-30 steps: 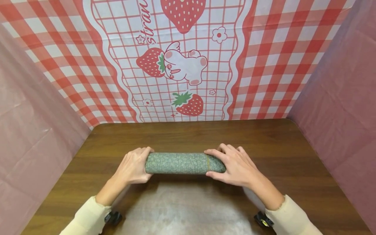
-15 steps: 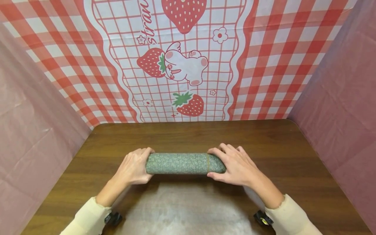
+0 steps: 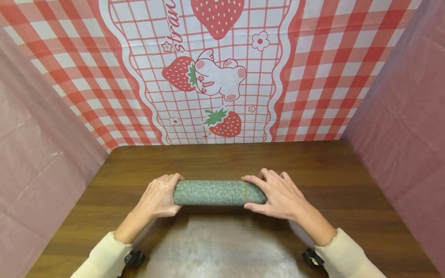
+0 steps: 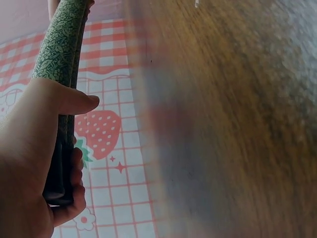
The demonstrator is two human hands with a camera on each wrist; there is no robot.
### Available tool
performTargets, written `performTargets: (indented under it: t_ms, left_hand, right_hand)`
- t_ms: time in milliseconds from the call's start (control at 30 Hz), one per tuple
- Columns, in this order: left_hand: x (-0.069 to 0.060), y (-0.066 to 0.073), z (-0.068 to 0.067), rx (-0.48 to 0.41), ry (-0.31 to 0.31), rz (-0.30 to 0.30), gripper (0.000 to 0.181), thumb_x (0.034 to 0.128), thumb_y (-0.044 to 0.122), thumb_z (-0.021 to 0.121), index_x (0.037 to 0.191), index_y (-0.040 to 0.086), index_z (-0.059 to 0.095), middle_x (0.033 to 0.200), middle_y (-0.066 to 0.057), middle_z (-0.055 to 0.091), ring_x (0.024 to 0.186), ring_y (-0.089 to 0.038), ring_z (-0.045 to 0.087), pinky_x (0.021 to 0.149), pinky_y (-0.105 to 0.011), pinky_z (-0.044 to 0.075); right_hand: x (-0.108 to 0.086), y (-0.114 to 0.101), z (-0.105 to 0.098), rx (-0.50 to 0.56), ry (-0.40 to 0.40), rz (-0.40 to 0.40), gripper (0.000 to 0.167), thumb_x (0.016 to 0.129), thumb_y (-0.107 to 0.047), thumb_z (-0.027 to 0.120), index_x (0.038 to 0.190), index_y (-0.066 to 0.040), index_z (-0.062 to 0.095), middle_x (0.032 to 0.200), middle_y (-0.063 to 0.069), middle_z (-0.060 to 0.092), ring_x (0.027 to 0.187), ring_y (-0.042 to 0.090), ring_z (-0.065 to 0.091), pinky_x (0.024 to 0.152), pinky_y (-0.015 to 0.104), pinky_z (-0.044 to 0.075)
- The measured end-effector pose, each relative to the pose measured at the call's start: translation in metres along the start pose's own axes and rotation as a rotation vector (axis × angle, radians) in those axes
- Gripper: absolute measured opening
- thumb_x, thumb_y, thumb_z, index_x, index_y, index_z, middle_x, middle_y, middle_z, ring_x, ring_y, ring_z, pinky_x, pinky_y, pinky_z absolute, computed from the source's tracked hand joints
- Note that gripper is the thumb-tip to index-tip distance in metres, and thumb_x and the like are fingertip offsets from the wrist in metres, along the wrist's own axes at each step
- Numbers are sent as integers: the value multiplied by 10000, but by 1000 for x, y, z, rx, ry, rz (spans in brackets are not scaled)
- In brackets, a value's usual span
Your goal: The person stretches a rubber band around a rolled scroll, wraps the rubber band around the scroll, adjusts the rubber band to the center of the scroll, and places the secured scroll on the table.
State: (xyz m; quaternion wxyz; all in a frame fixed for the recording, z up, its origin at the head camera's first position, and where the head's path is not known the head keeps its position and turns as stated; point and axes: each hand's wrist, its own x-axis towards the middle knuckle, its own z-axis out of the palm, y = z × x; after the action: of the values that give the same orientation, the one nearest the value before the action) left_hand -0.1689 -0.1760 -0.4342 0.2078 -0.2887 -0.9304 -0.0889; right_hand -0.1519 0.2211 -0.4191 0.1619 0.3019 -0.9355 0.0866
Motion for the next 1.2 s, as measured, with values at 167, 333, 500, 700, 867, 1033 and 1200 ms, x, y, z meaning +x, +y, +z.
performTargets:
  t_ms: [167,333,500,700,867,1033,1200]
  left_hand:
    - [-1,0,-2,-6,-2,-9,651,617,293,945,1175,90,680,940,-70,774,814,-248,719,703,-436,653]
    - [-1,-1,-1,-8,-2,-12,651,616,290,946,1176,94,678,947,-68,776,821,-249,720,707,-437,653]
    - [-2,-1,0,-6,10,-13,638,619,290,945,1165,98,676,943,-67,775,815,-248,716,697,-442,652]
    - [-3,0,-1,-8,17,-13,636,617,290,945,1158,96,675,941,-65,774,815,-247,713,699,-439,655]
    - [-3,0,0,-8,23,-13,636,611,286,946,1155,97,675,937,-62,775,808,-240,708,701,-434,654]
    - [-4,0,0,-5,26,-12,635,607,284,943,1153,97,678,934,-58,776,804,-239,708,696,-431,651]
    - [-4,-1,1,-7,38,-6,627,603,279,942,1141,97,676,927,-58,775,797,-238,707,690,-431,651]
  right_hand:
    - [1,-1,-1,43,11,-2,776,796,-646,881,1457,-295,677,1136,-21,701,921,119,631,802,341,422]
    - [2,-5,1,67,37,-10,708,796,-585,891,1396,-265,696,1142,-26,718,933,128,660,789,330,437]
    - [3,-7,4,49,60,2,711,789,-603,886,1385,-260,706,1122,-6,703,909,163,663,786,348,444]
    - [4,-10,6,19,69,6,719,798,-621,878,1402,-270,708,1102,8,682,911,183,666,797,397,473]
    - [5,-9,7,10,66,1,726,803,-633,873,1423,-292,714,1110,17,683,920,188,673,796,398,468]
    - [3,-7,4,49,36,-9,754,804,-617,891,1450,-285,688,1154,1,694,978,172,677,822,395,476]
    - [4,-7,3,80,32,-4,727,797,-587,905,1404,-256,679,1171,-18,712,1042,161,683,848,411,497]
